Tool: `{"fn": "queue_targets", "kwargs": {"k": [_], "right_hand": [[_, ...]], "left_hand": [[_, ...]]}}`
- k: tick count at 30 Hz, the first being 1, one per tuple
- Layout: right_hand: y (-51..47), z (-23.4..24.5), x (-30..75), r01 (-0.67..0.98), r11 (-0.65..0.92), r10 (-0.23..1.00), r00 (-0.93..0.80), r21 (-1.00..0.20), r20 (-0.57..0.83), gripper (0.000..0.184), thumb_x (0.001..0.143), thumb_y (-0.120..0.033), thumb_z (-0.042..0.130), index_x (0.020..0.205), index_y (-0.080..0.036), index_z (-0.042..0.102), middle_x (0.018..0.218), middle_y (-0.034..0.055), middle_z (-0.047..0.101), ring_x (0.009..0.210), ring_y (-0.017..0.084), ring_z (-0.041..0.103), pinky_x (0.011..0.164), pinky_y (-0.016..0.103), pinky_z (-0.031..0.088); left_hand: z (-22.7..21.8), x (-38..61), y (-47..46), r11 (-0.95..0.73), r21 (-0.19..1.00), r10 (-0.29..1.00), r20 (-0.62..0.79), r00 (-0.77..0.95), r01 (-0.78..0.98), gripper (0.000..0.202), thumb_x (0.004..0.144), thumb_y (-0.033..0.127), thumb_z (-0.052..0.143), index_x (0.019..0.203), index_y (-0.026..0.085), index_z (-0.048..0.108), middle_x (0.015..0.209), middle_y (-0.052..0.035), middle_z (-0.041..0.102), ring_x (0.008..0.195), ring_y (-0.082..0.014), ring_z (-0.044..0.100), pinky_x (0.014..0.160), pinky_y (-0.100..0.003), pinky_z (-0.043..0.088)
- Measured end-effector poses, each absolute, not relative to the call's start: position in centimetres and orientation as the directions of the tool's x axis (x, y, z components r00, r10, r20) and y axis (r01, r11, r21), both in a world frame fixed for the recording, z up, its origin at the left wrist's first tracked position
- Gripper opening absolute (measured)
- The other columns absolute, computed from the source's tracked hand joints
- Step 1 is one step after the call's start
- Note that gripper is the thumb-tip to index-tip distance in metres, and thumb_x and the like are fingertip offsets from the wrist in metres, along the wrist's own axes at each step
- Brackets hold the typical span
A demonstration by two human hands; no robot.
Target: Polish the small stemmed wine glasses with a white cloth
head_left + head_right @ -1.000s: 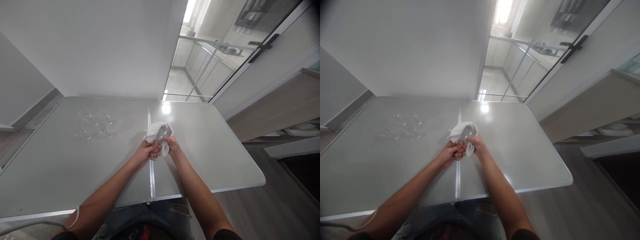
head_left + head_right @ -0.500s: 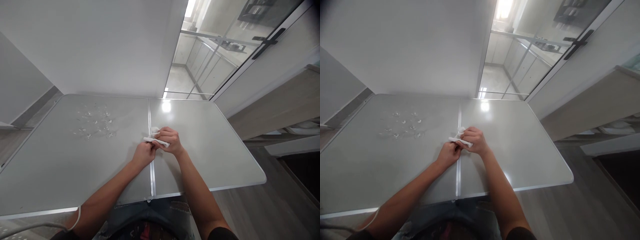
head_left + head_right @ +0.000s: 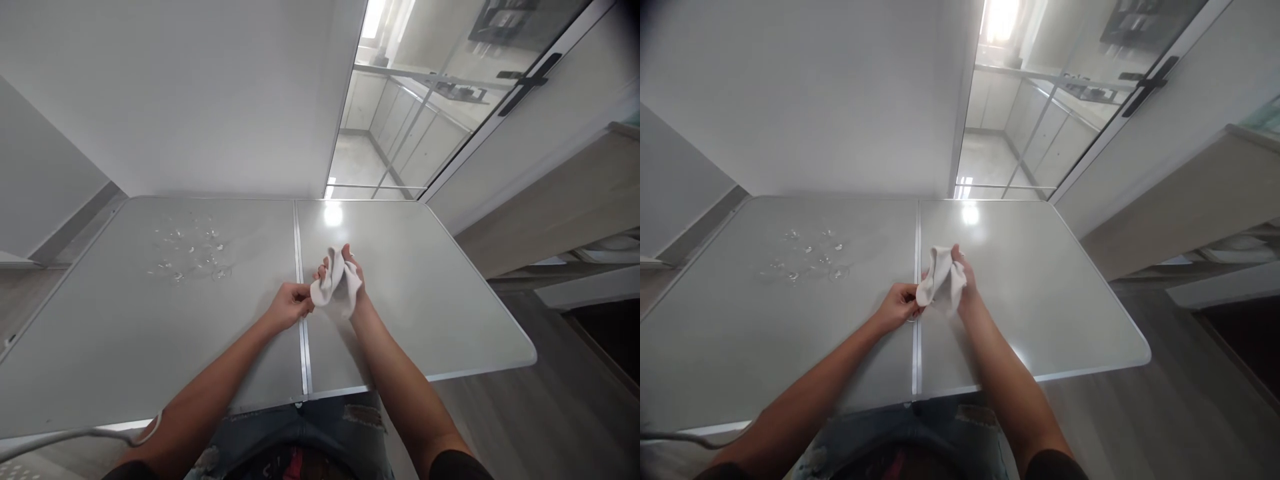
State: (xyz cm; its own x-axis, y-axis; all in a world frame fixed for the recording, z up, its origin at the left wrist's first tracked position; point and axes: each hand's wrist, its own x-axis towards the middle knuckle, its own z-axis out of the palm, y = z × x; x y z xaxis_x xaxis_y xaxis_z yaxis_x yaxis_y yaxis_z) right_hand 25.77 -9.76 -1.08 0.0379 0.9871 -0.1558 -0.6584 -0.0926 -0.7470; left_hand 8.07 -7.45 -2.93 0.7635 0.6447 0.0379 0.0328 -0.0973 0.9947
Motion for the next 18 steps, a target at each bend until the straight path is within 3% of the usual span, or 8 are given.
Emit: {"fn": "queue_targets", "kwargs": {"k": [3,5,7,11,15,18], "right_hand": [[-8.9,-1.9,23.0,-0.689,0.08,0.931,0.31,-0.72,-0.193,0.056,0.083,-0.078,0.056,0.087,-0.022,0.063,0.066,0.0002,0.06,0.06,0.017,0.058,0.047,0.026,0.046],[-8.6,-2.6,21.3,-0.568,0.18,0.85,0.501,-0.803,-0.164,0.053,0.083,-0.074,0.06,0.095,-0.022,0.063,0.071,-0.0002,0.062,0.062,0.015,0.058,0.05,0.025,0.047],[-8.5,-3.3,20.2,-0.363,0.196,0.84,0.541,-0.911,-0.035,0.051,0.085,-0.07,0.063,0.102,-0.021,0.065,0.082,0.0019,0.065,0.074,0.016,0.061,0.063,0.026,0.051],[-8.9,-3.7,20.1,-0.067,0.155,0.959,0.248,-0.986,0.134,0.055,0.087,-0.069,0.06,0.107,-0.019,0.065,0.089,0.0057,0.067,0.087,0.021,0.061,0.085,0.034,0.052],[-9.8,-3.3,21.2,-0.092,0.171,0.982,-0.069,-0.981,0.178,0.06,0.087,-0.068,0.06,0.123,-0.02,0.061,0.112,0.0094,0.068,0.105,0.024,0.061,0.101,0.039,0.047],[-9.9,-3.5,21.8,-0.066,0.197,0.954,-0.218,-0.978,0.207,0.061,0.083,-0.057,0.071,0.129,-0.019,0.058,0.123,0.011,0.065,0.114,0.026,0.059,0.105,0.041,0.045]], "left_hand": [[-4.2,9.2,-7.2,0.084,0.99,0.75,0.014,0.661,-0.116,0.041,0.089,0.052,0.063,0.072,0.014,0.062,0.06,-0.0004,0.056,0.053,-0.0103,0.049,0.054,-0.024,0.038],[-5.0,10.1,-7.0,0.126,0.969,0.856,0.001,0.516,-0.21,0.039,0.083,0.053,0.071,0.084,0.015,0.063,0.068,-0.0014,0.061,0.06,-0.0119,0.054,0.059,-0.024,0.042],[-5.6,10.7,-6.7,0.146,0.941,0.923,-0.019,0.385,-0.304,0.041,0.077,0.05,0.077,0.098,0.018,0.062,0.08,-0.0015,0.065,0.068,-0.0132,0.058,0.063,-0.024,0.046],[-5.7,10.5,-5.7,0.07,0.918,0.97,0.028,0.241,-0.389,0.047,0.078,0.048,0.077,0.112,0.023,0.057,0.106,-0.0049,0.067,0.092,-0.0177,0.063,0.081,-0.028,0.051],[-5.8,9.7,-4.4,-0.098,0.948,0.977,0.149,0.153,-0.301,0.05,0.08,0.057,0.074,0.107,0.019,0.056,0.11,-0.0104,0.065,0.11,-0.025,0.061,0.096,-0.034,0.047],[-6.1,9.4,-3.7,-0.123,0.953,0.973,0.171,0.156,-0.278,0.05,0.085,0.061,0.067,0.106,0.017,0.055,0.109,-0.0123,0.064,0.113,-0.027,0.06,0.095,-0.034,0.047]]}}
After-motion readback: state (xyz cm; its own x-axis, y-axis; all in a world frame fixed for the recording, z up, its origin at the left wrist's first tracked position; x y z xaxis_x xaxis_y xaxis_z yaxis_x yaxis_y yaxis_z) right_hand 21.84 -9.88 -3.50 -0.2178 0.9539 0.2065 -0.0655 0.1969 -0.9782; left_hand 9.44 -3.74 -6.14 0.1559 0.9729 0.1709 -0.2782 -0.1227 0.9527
